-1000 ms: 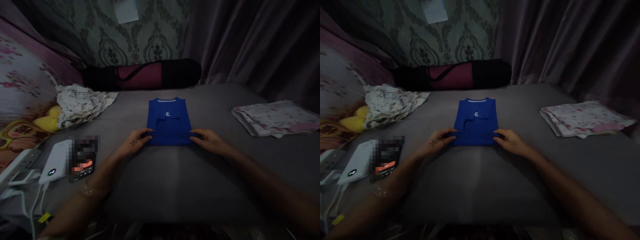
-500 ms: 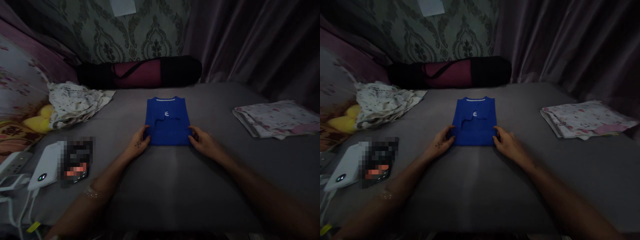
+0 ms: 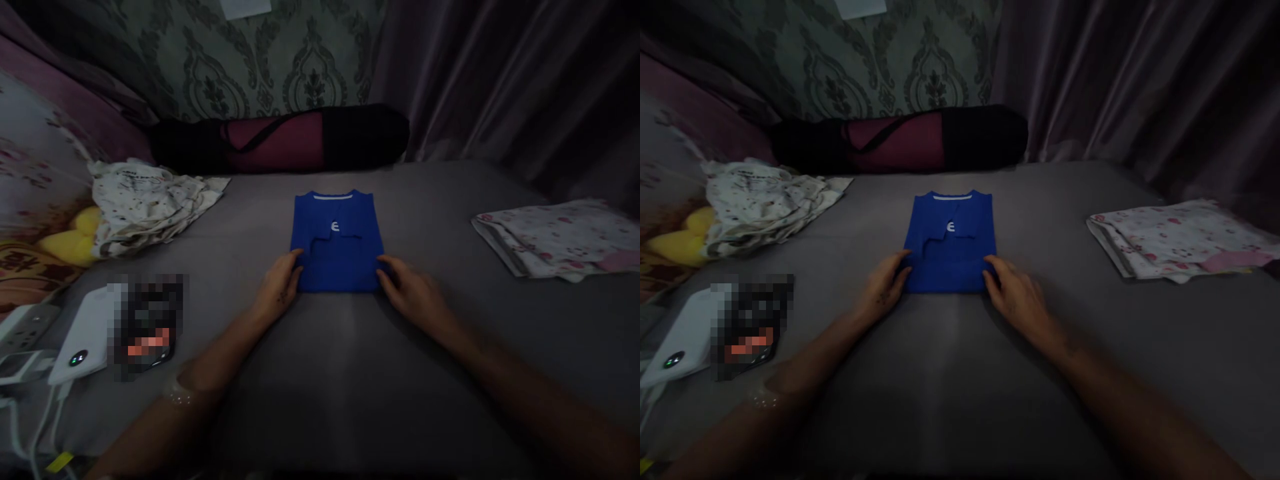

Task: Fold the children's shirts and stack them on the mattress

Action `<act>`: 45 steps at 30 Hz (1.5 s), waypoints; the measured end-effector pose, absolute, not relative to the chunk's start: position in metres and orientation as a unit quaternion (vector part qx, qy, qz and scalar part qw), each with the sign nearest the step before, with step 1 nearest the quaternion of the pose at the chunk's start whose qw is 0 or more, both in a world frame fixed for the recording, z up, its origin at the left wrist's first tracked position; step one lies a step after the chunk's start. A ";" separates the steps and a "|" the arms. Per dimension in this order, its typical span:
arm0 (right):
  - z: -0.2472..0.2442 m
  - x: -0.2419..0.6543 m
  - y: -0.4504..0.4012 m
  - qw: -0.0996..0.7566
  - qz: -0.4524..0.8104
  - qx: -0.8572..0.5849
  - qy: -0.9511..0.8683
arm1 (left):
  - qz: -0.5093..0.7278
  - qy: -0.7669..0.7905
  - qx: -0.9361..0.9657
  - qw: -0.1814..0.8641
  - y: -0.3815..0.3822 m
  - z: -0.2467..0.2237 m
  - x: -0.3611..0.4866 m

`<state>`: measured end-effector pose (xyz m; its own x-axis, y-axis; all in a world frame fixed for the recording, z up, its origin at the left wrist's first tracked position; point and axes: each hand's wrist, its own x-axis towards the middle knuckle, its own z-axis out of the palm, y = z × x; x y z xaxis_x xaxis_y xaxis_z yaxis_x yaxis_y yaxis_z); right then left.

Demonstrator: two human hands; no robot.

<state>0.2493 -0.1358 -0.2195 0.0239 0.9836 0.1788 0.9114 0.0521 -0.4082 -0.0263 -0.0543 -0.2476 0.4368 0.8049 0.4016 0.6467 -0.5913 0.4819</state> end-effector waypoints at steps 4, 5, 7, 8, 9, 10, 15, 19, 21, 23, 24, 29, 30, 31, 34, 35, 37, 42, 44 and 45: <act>-0.221 0.247 -0.135 0.122 0.033 -0.709 -0.694 | 0.279 0.464 0.833 0.116 -0.052 -0.248 -0.025; -0.222 0.246 -0.135 0.100 0.036 -0.712 -0.694 | 0.270 0.476 0.829 0.117 -0.051 -0.249 -0.025; -0.224 0.246 -0.134 0.072 0.038 -0.719 -0.690 | 0.257 0.491 0.823 0.120 -0.049 -0.249 -0.024; -0.224 0.245 -0.133 0.063 0.037 -0.724 -0.686 | 0.255 0.494 0.822 0.121 -0.049 -0.249 -0.024; -0.224 0.245 -0.133 0.055 0.037 -0.728 -0.683 | 0.254 0.495 0.822 0.122 -0.048 -0.249 -0.023; -0.223 0.245 -0.132 0.049 0.038 -0.730 -0.680 | 0.254 0.496 0.821 0.122 -0.048 -0.249 -0.023; -0.218 0.249 -0.134 0.053 0.052 -0.725 -0.684 | 0.242 0.529 0.805 0.121 -0.052 -0.246 -0.025; -0.211 0.249 -0.133 0.077 0.012 -0.705 -0.705 | 0.276 0.533 0.798 0.060 -0.059 -0.237 -0.024; -0.209 0.244 -0.131 0.110 -0.015 -0.637 -0.763 | 0.284 0.481 0.828 0.037 -0.064 -0.231 -0.020; -0.210 0.238 -0.128 0.126 -0.004 -0.544 -0.829 | 0.257 0.408 0.875 0.037 -0.070 -0.227 -0.014; -0.211 0.236 -0.127 0.125 0.012 -0.507 -0.853 | 0.232 0.376 0.896 0.042 -0.073 -0.226 -0.011; -0.218 0.234 -0.125 0.091 0.089 -0.460 -0.879 | 0.114 0.335 0.932 0.081 -0.081 -0.230 -0.007; -0.218 0.235 -0.125 0.084 0.098 -0.462 -0.877 | 0.100 0.338 0.932 0.089 -0.081 -0.231 -0.008; -0.218 0.235 -0.125 0.079 0.106 -0.464 -0.876 | 0.089 0.341 0.931 0.097 -0.080 -0.233 -0.009; -0.220 0.237 -0.124 0.073 0.122 -0.464 -0.875 | 0.074 0.351 0.925 0.122 -0.078 -0.238 -0.013; -0.221 0.237 -0.124 0.073 0.124 -0.463 -0.875 | 0.073 0.354 0.923 0.129 -0.077 -0.239 -0.013; -0.224 0.238 -0.123 0.071 0.124 -0.461 -0.876 | 0.072 0.358 0.920 0.143 -0.077 -0.239 -0.013; -0.219 0.244 -0.118 0.057 0.139 -0.445 -0.883 | 0.094 0.372 0.903 0.192 -0.078 -0.234 -0.013; -0.212 0.245 -0.112 0.057 0.131 -0.428 -0.892 | 0.128 0.397 0.884 0.210 -0.077 -0.231 -0.014; -0.208 0.245 -0.108 0.061 0.120 -0.419 -0.898 | 0.153 0.415 0.871 0.212 -0.076 -0.230 -0.015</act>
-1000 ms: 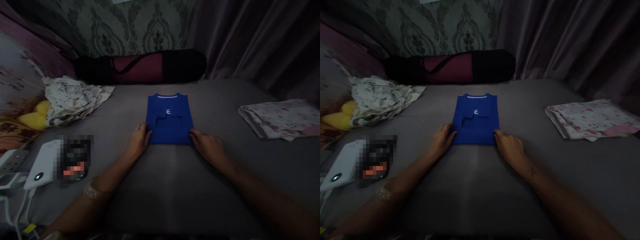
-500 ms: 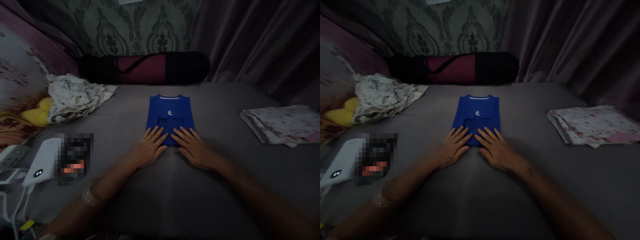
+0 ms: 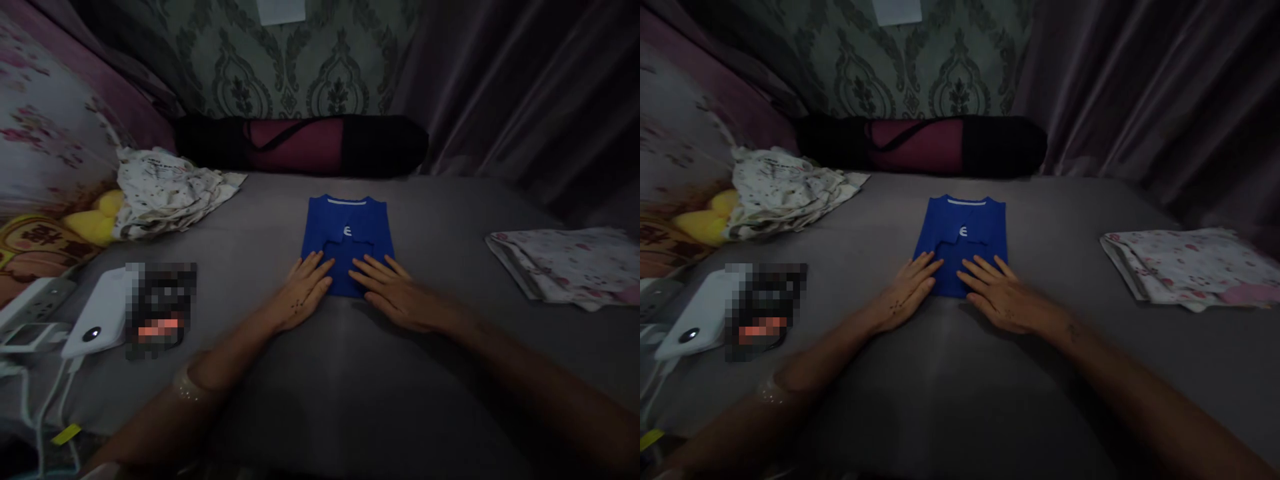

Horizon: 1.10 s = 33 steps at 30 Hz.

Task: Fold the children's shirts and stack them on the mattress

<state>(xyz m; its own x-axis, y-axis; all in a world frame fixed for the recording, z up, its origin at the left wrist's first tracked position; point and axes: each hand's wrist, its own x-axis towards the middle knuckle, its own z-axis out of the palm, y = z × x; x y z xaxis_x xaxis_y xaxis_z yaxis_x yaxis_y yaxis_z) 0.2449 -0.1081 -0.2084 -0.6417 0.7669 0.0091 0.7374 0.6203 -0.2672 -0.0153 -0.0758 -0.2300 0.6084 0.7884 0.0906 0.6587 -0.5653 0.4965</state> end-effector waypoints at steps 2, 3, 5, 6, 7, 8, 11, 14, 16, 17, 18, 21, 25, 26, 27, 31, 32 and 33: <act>-0.205 0.244 -0.101 0.072 0.101 -0.398 -0.909 | 0.205 0.454 0.843 0.204 -0.072 -0.229 -0.018; -0.206 0.243 -0.097 0.074 0.099 -0.386 -0.914 | 0.229 0.472 0.828 0.198 -0.070 -0.229 -0.020; -0.212 0.243 -0.092 0.073 0.108 -0.367 -0.921 | 0.269 0.502 0.800 0.190 -0.067 -0.231 -0.022; -0.216 0.244 -0.090 0.073 0.113 -0.362 -0.922 | 0.286 0.512 0.788 0.188 -0.065 -0.232 -0.022; -0.219 0.245 -0.089 0.071 0.117 -0.360 -0.923 | 0.301 0.519 0.777 0.187 -0.064 -0.233 -0.023; -0.222 0.246 -0.089 0.069 0.120 -0.361 -0.922 | 0.314 0.524 0.769 0.189 -0.063 -0.234 -0.023; -0.221 0.249 -0.088 0.059 0.141 -0.365 -0.918 | 0.341 0.533 0.746 0.208 -0.061 -0.235 -0.023; -0.209 0.242 -0.087 0.061 0.156 -0.373 -0.912 | 0.364 0.554 0.711 0.233 -0.059 -0.235 -0.023; -0.201 0.229 -0.085 0.078 0.134 -0.378 -0.913 | 0.382 0.562 0.693 0.242 -0.058 -0.236 -0.023; -0.198 0.220 -0.083 0.086 0.121 -0.373 -0.916 | 0.391 0.561 0.687 0.244 -0.057 -0.236 -0.024; -0.196 0.210 -0.080 0.091 0.111 -0.362 -0.921 | 0.400 0.560 0.683 0.244 -0.056 -0.237 -0.024; -0.199 0.183 -0.071 0.083 0.107 -0.314 -0.940 | 0.412 0.563 0.673 0.246 -0.055 -0.238 -0.025; -0.217 0.165 -0.060 0.073 0.115 -0.297 -0.945 | 0.415 0.575 0.659 0.252 -0.056 -0.237 -0.025; -0.221 0.165 -0.059 0.072 0.116 -0.296 -0.945 | 0.415 0.576 0.657 0.253 -0.056 -0.236 -0.025; -0.225 0.165 -0.059 0.072 0.117 -0.295 -0.946 | 0.416 0.576 0.656 0.255 -0.055 -0.236 -0.025; -0.224 0.167 -0.059 0.063 0.131 -0.294 -0.945 | 0.421 0.580 0.647 0.259 -0.052 -0.238 -0.024; -0.220 0.166 -0.059 0.057 0.139 -0.297 -0.943 | 0.424 0.581 0.644 0.260 -0.052 -0.239 -0.024; -0.216 0.164 -0.059 0.052 0.146 -0.301 -0.941 | 0.429 0.583 0.639 0.261 -0.051 -0.239 -0.024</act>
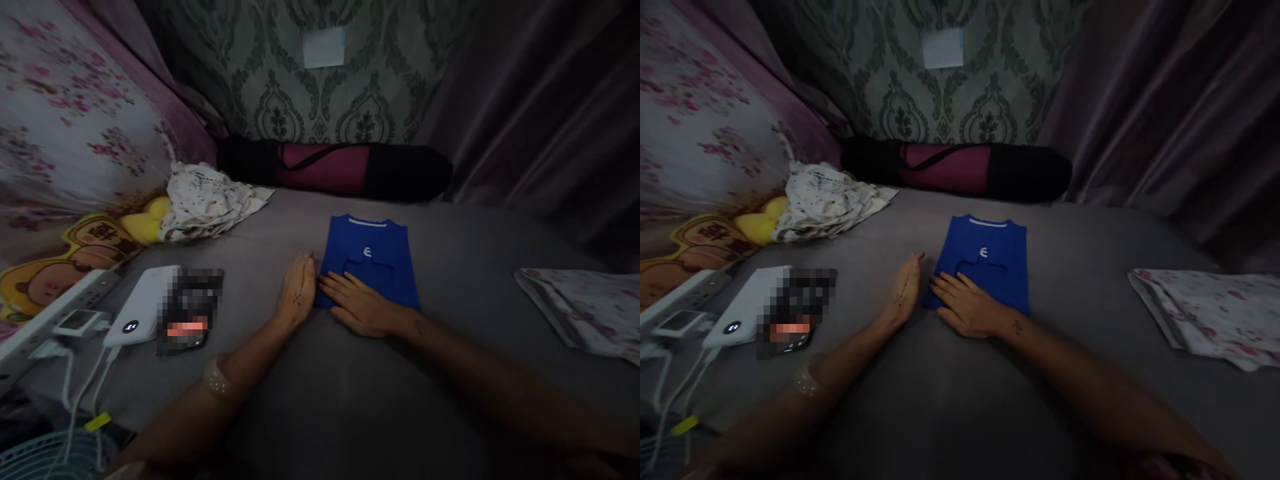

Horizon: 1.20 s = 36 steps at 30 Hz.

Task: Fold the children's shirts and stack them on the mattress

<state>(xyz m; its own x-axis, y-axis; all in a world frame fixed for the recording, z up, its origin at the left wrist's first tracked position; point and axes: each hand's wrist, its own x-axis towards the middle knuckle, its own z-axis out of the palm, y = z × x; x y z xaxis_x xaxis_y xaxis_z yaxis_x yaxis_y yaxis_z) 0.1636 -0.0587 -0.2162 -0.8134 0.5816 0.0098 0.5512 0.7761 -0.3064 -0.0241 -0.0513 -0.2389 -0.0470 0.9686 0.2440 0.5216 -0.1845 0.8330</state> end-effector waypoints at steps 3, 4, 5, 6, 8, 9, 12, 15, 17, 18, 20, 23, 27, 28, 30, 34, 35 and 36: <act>-0.207 0.151 -0.057 0.059 0.146 -0.311 -0.937 | 0.446 0.581 0.630 0.258 -0.052 -0.238 -0.025; -0.207 0.145 -0.057 0.067 0.139 -0.313 -0.937 | 0.452 0.579 0.628 0.256 -0.053 -0.238 -0.026; -0.208 0.139 -0.057 0.074 0.131 -0.315 -0.937 | 0.458 0.578 0.626 0.255 -0.053 -0.237 -0.026; -0.211 0.134 -0.057 0.080 0.124 -0.316 -0.937 | 0.461 0.577 0.624 0.255 -0.053 -0.237 -0.027; -0.219 0.125 -0.057 0.087 0.117 -0.320 -0.936 | 0.464 0.577 0.621 0.257 -0.054 -0.237 -0.028; -0.223 0.122 -0.057 0.092 0.118 -0.321 -0.935 | 0.464 0.576 0.622 0.258 -0.054 -0.238 -0.028; -0.229 0.121 -0.057 0.111 0.136 -0.316 -0.932 | 0.459 0.560 0.642 0.253 -0.054 -0.239 -0.027; -0.221 0.131 -0.059 0.137 0.166 -0.336 -0.917 | 0.448 0.541 0.675 0.226 -0.057 -0.239 -0.027; -0.214 0.145 -0.065 0.156 0.163 -0.383 -0.896 | 0.428 0.525 0.710 0.194 -0.059 -0.238 -0.026; -0.211 0.154 -0.068 0.162 0.150 -0.412 -0.884 | 0.409 0.509 0.737 0.176 -0.061 -0.237 -0.025; -0.209 0.175 -0.076 0.165 0.105 -0.463 -0.865 | 0.345 0.458 0.807 0.140 -0.065 -0.235 -0.023; -0.217 0.204 -0.086 0.145 0.036 -0.511 -0.847 | 0.226 0.388 0.888 0.098 -0.070 -0.234 -0.020; -0.237 0.222 -0.092 0.094 0.012 -0.528 -0.844 | 0.105 0.367 0.915 0.129 -0.072 -0.237 -0.019; -0.240 0.223 -0.092 0.088 0.010 -0.528 -0.845 | 0.087 0.370 0.914 0.142 -0.072 -0.237 -0.019; -0.243 0.222 -0.092 0.085 0.005 -0.525 -0.847 | 0.069 0.378 0.910 0.157 -0.071 -0.236 -0.020; -0.244 0.220 -0.091 0.095 0.013 -0.529 -0.843 | 0.072 0.376 0.908 0.172 -0.070 -0.234 -0.022; -0.244 0.221 -0.091 0.099 0.018 -0.531 -0.841 | 0.080 0.372 0.908 0.173 -0.070 -0.234 -0.023; -0.244 0.221 -0.091 0.104 0.023 -0.532 -0.840 | 0.089 0.367 0.909 0.174 -0.069 -0.235 -0.024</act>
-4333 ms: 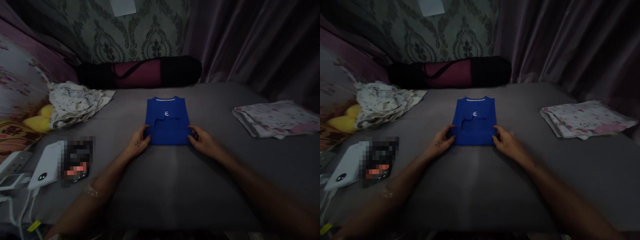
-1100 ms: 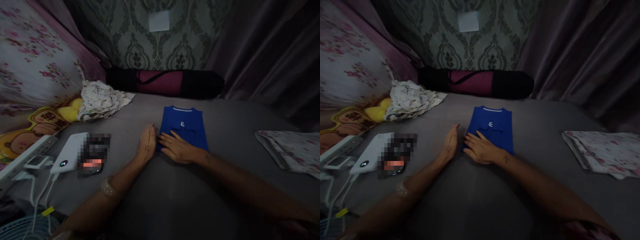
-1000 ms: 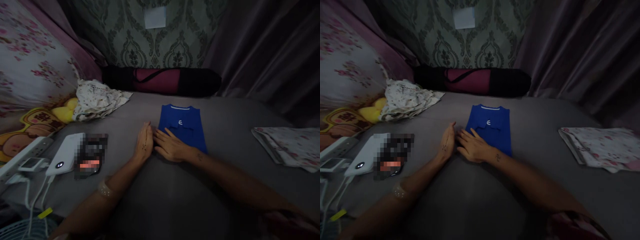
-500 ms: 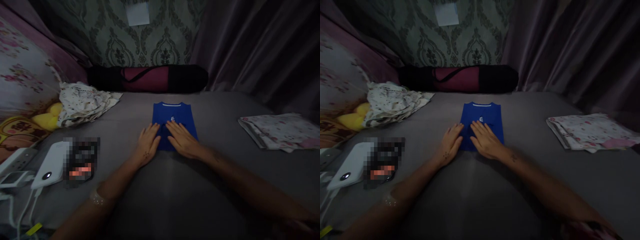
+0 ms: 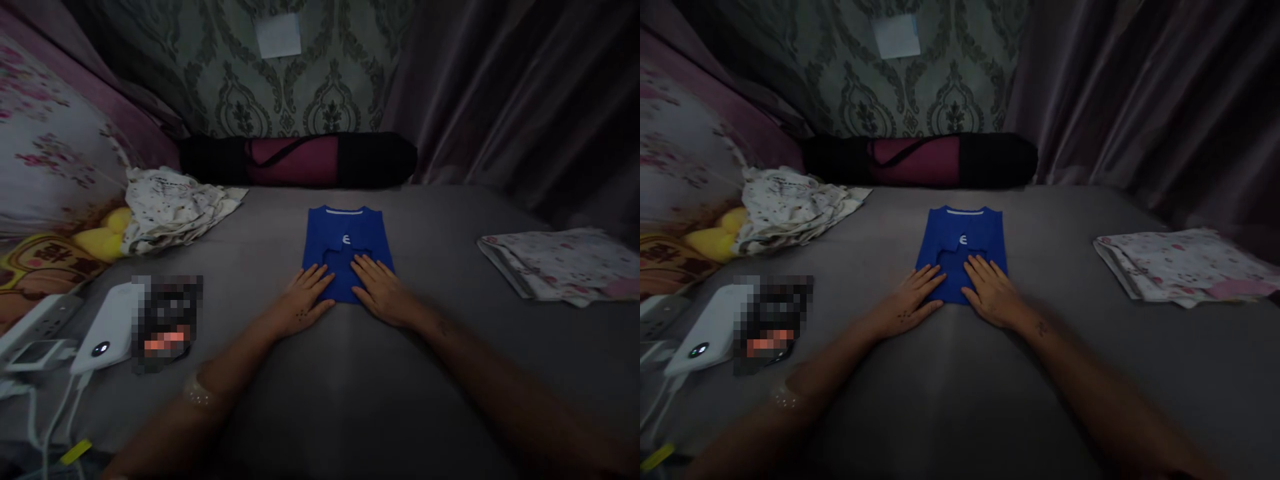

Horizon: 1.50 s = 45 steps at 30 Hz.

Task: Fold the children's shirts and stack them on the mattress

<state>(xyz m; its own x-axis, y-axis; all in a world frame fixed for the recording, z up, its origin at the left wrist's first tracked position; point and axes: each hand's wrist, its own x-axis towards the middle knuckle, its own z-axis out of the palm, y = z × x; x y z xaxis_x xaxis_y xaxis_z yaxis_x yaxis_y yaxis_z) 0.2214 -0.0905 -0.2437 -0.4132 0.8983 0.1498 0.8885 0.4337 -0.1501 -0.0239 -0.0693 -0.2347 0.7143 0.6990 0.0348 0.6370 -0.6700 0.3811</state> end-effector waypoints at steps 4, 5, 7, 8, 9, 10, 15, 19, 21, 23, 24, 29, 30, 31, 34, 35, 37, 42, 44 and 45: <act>-0.238 0.228 -0.097 0.122 0.064 -0.524 -0.840 | 0.160 0.346 0.910 0.165 -0.067 -0.239 -0.029; -0.235 0.231 -0.100 0.126 0.073 -0.522 -0.841 | 0.186 0.343 0.907 0.156 -0.066 -0.241 -0.029; -0.230 0.235 -0.107 0.135 0.085 -0.515 -0.843 | 0.230 0.340 0.903 0.129 -0.064 -0.242 -0.030; -0.227 0.237 -0.111 0.139 0.092 -0.509 -0.844 | 0.240 0.333 0.904 0.115 -0.064 -0.242 -0.030; -0.226 0.237 -0.114 0.141 0.100 -0.503 -0.847 | 0.243 0.324 0.908 0.103 -0.063 -0.242 -0.030; -0.224 0.237 -0.117 0.142 0.110 -0.497 -0.849 | 0.240 0.314 0.914 0.094 -0.064 -0.241 -0.030; -0.227 0.232 -0.118 0.155 0.123 -0.477 -0.856 | 0.217 0.316 0.922 0.057 -0.067 -0.235 -0.025; -0.233 0.239 -0.113 0.183 0.091 -0.479 -0.854 | 0.234 0.346 0.908 0.046 -0.066 -0.234 -0.021; -0.234 0.246 -0.110 0.186 0.074 -0.480 -0.854 | 0.240 0.353 0.903 0.050 -0.064 -0.235 -0.021; -0.235 0.253 -0.109 0.184 0.063 -0.488 -0.851 | 0.232 0.342 0.909 0.055 -0.062 -0.235 -0.024; -0.235 0.257 -0.109 0.183 0.062 -0.495 -0.847 | 0.224 0.332 0.914 0.057 -0.062 -0.236 -0.026; -0.228 0.267 -0.112 0.155 0.082 -0.536 -0.826 | 0.213 0.307 0.926 0.062 -0.057 -0.240 -0.036; -0.226 0.269 -0.113 0.148 0.090 -0.539 -0.824 | 0.216 0.305 0.925 0.065 -0.056 -0.243 -0.038; -0.223 0.270 -0.113 0.143 0.099 -0.541 -0.823 | 0.221 0.302 0.925 0.072 -0.054 -0.246 -0.039; -0.218 0.272 -0.113 0.133 0.127 -0.535 -0.825 | 0.249 0.286 0.921 0.092 -0.047 -0.255 -0.041; -0.216 0.273 -0.113 0.132 0.132 -0.531 -0.826 | 0.258 0.281 0.920 0.096 -0.044 -0.258 -0.042; -0.213 0.273 -0.112 0.130 0.136 -0.525 -0.830 | 0.269 0.270 0.919 0.096 -0.042 -0.260 -0.044; -0.197 0.273 -0.118 0.140 0.134 -0.518 -0.833 | 0.278 0.263 0.920 0.084 -0.048 -0.247 -0.047; -0.188 0.274 -0.124 0.132 0.139 -0.521 -0.832 | 0.269 0.271 0.920 0.090 -0.056 -0.236 -0.047; -0.183 0.274 -0.128 0.124 0.143 -0.526 -0.829 | 0.258 0.276 0.921 0.098 -0.059 -0.229 -0.047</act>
<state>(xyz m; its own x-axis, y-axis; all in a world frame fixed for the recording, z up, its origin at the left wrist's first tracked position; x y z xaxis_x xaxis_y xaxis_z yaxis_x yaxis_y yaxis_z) 0.2738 -0.1275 -0.1826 -0.4160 0.9076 0.0558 0.8365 0.4060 -0.3680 -0.0469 -0.0594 -0.2293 0.7149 0.5582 0.4212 0.4565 -0.8288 0.3235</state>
